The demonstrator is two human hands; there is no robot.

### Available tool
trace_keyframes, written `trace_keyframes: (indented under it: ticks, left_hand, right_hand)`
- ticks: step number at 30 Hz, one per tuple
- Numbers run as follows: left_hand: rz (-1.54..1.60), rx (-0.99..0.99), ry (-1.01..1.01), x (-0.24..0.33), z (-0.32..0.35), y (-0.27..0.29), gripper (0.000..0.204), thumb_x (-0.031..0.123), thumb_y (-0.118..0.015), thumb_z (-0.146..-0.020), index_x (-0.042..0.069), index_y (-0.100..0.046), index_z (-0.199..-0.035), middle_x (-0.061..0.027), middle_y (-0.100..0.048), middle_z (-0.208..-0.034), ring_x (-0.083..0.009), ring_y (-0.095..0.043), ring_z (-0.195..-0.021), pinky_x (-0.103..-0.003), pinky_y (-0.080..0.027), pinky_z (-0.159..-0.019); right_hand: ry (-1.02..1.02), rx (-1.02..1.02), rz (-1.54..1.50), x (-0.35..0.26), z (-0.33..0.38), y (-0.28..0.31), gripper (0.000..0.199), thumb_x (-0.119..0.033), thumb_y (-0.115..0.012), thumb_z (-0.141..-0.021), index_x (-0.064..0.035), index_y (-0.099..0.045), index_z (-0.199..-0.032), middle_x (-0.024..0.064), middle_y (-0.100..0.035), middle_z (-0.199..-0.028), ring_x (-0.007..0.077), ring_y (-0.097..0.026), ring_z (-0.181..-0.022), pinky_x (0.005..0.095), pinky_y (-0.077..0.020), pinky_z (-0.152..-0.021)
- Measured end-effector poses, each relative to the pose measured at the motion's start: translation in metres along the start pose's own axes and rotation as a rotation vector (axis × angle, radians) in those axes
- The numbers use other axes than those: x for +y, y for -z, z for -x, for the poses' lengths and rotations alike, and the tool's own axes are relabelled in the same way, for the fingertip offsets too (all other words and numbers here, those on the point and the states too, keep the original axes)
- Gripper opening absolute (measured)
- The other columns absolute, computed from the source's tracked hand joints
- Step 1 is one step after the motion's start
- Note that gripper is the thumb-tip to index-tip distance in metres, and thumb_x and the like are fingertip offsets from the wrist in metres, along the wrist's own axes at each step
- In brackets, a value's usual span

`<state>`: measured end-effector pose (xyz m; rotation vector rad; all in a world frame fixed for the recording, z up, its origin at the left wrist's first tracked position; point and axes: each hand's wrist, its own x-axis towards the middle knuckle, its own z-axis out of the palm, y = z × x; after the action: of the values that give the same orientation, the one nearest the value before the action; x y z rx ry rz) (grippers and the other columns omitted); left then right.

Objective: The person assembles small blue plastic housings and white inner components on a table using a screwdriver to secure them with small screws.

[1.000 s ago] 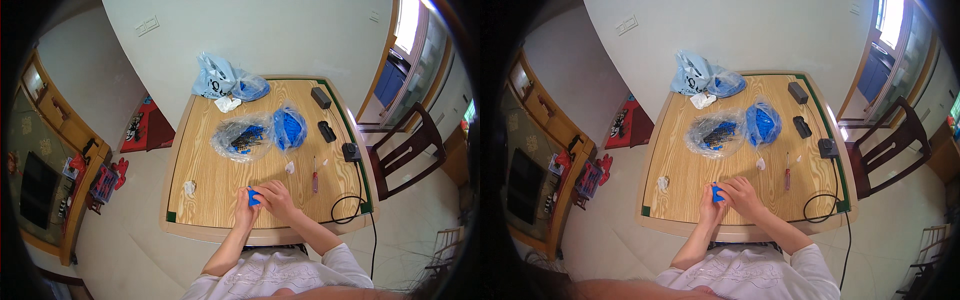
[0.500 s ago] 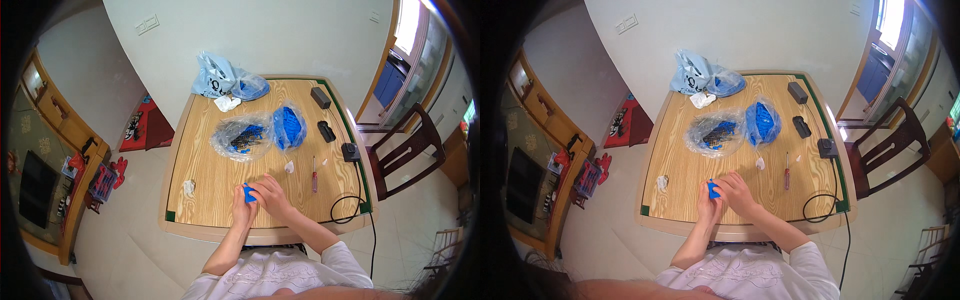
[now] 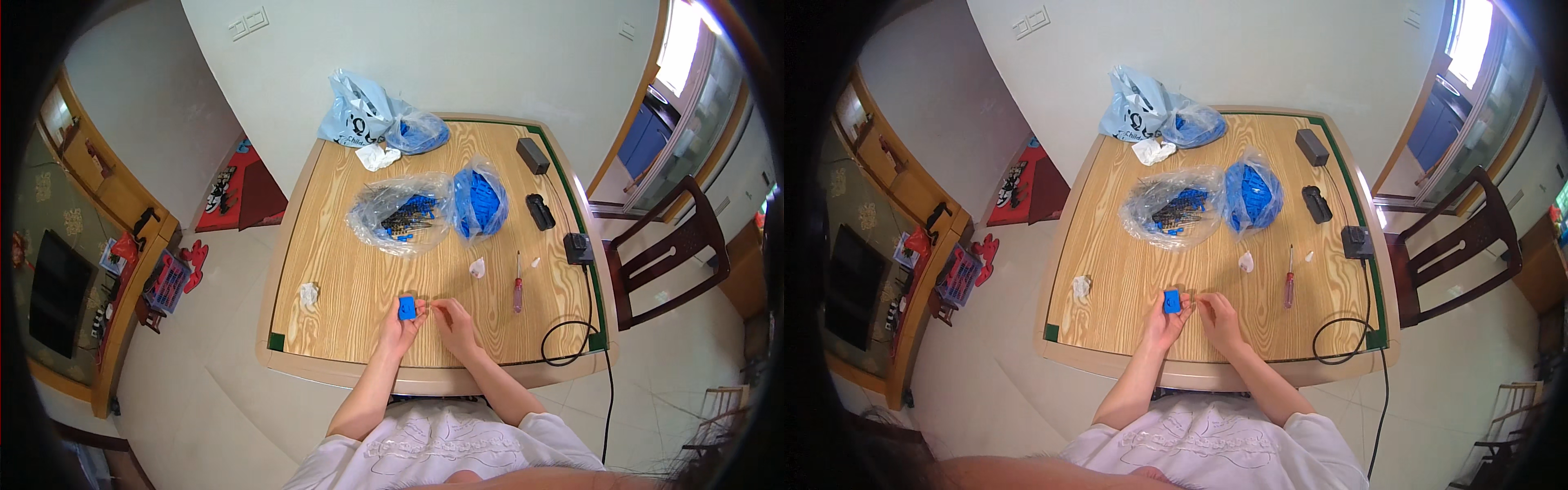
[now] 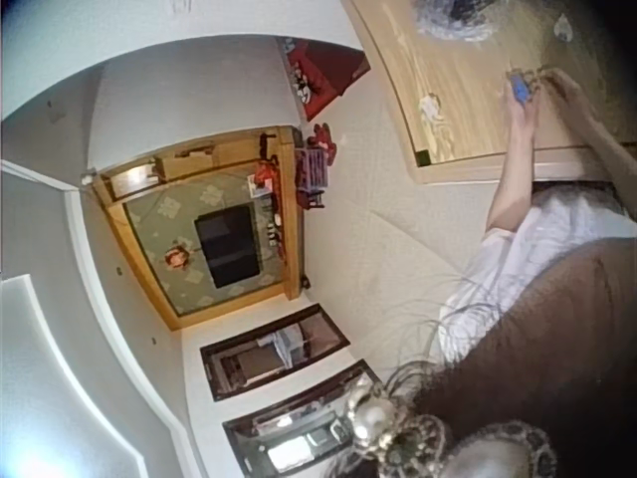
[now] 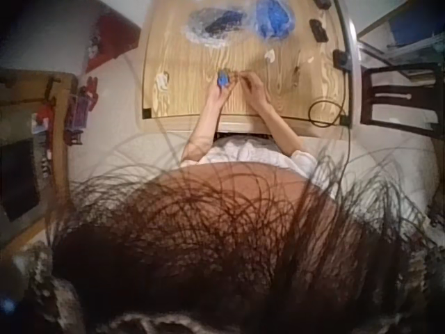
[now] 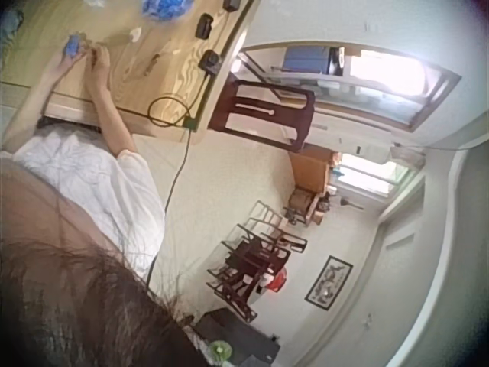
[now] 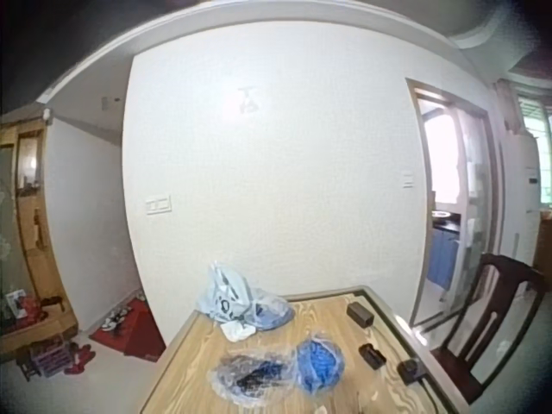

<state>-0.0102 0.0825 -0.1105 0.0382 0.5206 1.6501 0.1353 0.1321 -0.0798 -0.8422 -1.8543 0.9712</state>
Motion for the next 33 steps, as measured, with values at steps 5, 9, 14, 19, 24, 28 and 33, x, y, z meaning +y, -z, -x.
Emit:
trace_keyframes:
  ticks: [5, 9, 14, 19, 24, 28, 33]
  left_hand:
    - [-0.3, 0.055, -0.236, -0.017, 0.004, -0.021, 0.033, 0.039, -0.036, -0.099, 0.01, -0.047, -0.11, -0.018, -0.055, -0.117, -0.0249, -0.055, -0.105, -0.038, -0.045, -0.09]
    - [-0.34, 0.009, -0.309, -0.022, 0.005, -0.024, 0.031, 0.037, -0.036, -0.099, 0.01, -0.046, -0.11, -0.0169, -0.055, -0.116, -0.0223, -0.055, -0.105, -0.035, -0.045, -0.087]
    - [-0.454, -0.01, -0.44, -0.028, -0.001, -0.014, 0.031, 0.037, -0.035, -0.1, 0.009, -0.045, -0.108, -0.0187, -0.054, -0.116, -0.0226, -0.055, -0.105, -0.035, -0.045, -0.086]
    - [-0.451, -0.012, -0.324, -0.021, 0.01, -0.024, 0.036, 0.036, -0.036, -0.1, 0.006, -0.044, -0.119, -0.0178, -0.055, -0.116, -0.0205, -0.056, -0.103, -0.034, -0.048, -0.085]
    - [-0.608, 0.061, -0.222, -0.012, 0.018, -0.021, 0.038, 0.029, -0.038, -0.1, 0.001, -0.044, -0.125, -0.0141, -0.062, -0.103, -0.017, -0.062, -0.085, -0.031, -0.052, -0.078]
    - [-0.603, 0.075, -0.238, -0.013, 0.014, -0.015, 0.03, 0.018, -0.041, -0.098, -0.002, -0.051, -0.12, -0.011, -0.065, -0.092, -0.014, -0.062, -0.074, -0.027, -0.053, -0.072]
    - [-0.566, 0.074, -0.234, -0.012, 0.012, -0.012, 0.03, 0.014, -0.044, -0.097, -0.003, -0.053, -0.12, -0.0102, -0.065, -0.091, -0.0121, -0.061, -0.072, -0.026, -0.052, -0.07]
  right_hand:
    - [-0.065, -0.031, -0.129, 0.008, 0.003, -0.008, 0.008, -0.003, -0.055, -0.089, -0.0003, -0.059, -0.095, 0.0055, -0.059, -0.081, 0.0103, -0.056, -0.071, 0.0235, -0.0453, -0.063]
    - [-0.27, -0.105, -0.395, 0.004, -0.001, -0.015, 0.007, -0.001, -0.053, -0.091, 0.0001, -0.059, -0.094, 0.0027, -0.061, -0.082, 0.0077, -0.056, -0.075, 0.0212, -0.0455, -0.068]
    - [-0.283, -0.155, -0.423, 0.007, -0.001, -0.019, 0.007, -0.005, -0.055, -0.092, -0.0006, -0.058, -0.096, 0.0014, -0.062, -0.086, 0.0063, -0.057, -0.077, 0.0205, -0.0462, -0.07]
    - [-0.324, -0.115, -0.656, 0.002, -0.008, -0.011, 0.01, -0.01, -0.058, -0.091, -0.0009, -0.058, -0.095, 0.0011, -0.062, -0.086, 0.0056, -0.057, -0.076, 0.0199, -0.0458, -0.067]
    - [-0.59, -0.083, -0.601, 0.008, -0.023, -0.002, 0.011, -0.009, -0.063, -0.087, -0.0011, -0.059, -0.094, 0.0017, -0.063, -0.078, 0.006, -0.056, -0.069, 0.0195, -0.0438, -0.061]
    - [-0.597, -0.083, -0.534, 0.014, -0.022, -0.005, 0.012, -0.009, -0.064, -0.086, -0.0012, -0.059, -0.094, 0.0017, -0.063, -0.076, 0.0057, -0.055, -0.065, 0.0193, -0.0423, -0.057]
    - [-0.648, -0.078, -0.511, 0.012, -0.026, -0.007, 0.014, -0.01, -0.065, -0.085, -0.0011, -0.059, -0.093, 0.0021, -0.062, -0.073, 0.0055, -0.053, -0.061, 0.0188, -0.0407, -0.053]
